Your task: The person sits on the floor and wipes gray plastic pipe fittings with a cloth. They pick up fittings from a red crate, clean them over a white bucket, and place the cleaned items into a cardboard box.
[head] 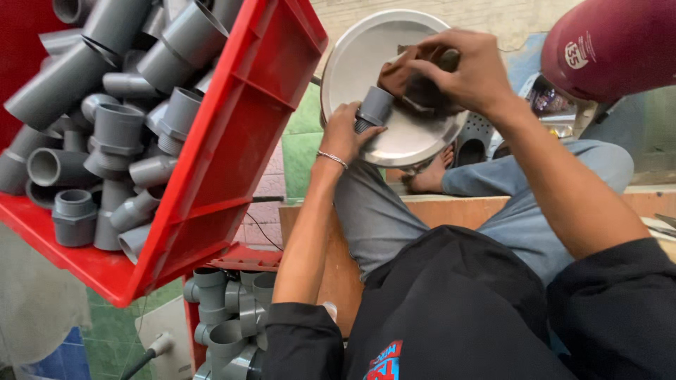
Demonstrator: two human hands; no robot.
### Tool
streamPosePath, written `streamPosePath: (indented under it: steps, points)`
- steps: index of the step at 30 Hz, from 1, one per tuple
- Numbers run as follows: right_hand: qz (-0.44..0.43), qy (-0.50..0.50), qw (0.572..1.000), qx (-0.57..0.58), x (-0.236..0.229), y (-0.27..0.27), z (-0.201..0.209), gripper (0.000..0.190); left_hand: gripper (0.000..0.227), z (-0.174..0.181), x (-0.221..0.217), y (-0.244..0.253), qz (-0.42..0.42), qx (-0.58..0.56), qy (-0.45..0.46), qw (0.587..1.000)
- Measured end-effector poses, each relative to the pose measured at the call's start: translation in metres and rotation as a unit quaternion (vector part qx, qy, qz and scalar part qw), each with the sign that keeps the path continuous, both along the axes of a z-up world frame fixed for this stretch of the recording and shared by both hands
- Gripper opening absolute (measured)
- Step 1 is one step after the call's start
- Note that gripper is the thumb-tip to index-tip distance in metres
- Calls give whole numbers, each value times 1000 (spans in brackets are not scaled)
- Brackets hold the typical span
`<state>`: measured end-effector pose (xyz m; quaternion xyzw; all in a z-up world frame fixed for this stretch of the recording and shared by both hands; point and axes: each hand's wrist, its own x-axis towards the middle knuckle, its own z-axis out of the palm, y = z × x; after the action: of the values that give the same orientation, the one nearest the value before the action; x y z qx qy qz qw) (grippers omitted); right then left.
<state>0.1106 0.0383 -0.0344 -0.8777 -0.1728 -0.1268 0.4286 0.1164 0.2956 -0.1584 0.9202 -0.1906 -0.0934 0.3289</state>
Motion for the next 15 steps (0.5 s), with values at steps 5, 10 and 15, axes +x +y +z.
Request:
streamPosePath:
  steps: [5, 10, 15]
  points:
    - [97, 125, 978, -133, 5, -2, -35, 56, 63, -2, 2, -6, -18, 51, 12, 998]
    - [30, 38, 946, -320, -2, -11, -86, 73, 68, -4, -1, -10, -26, 59, -8, 998]
    - [-9, 125, 986, -111, 13, -47, -61, 50, 79, -1, -8, -19, 25, 123, -4, 992]
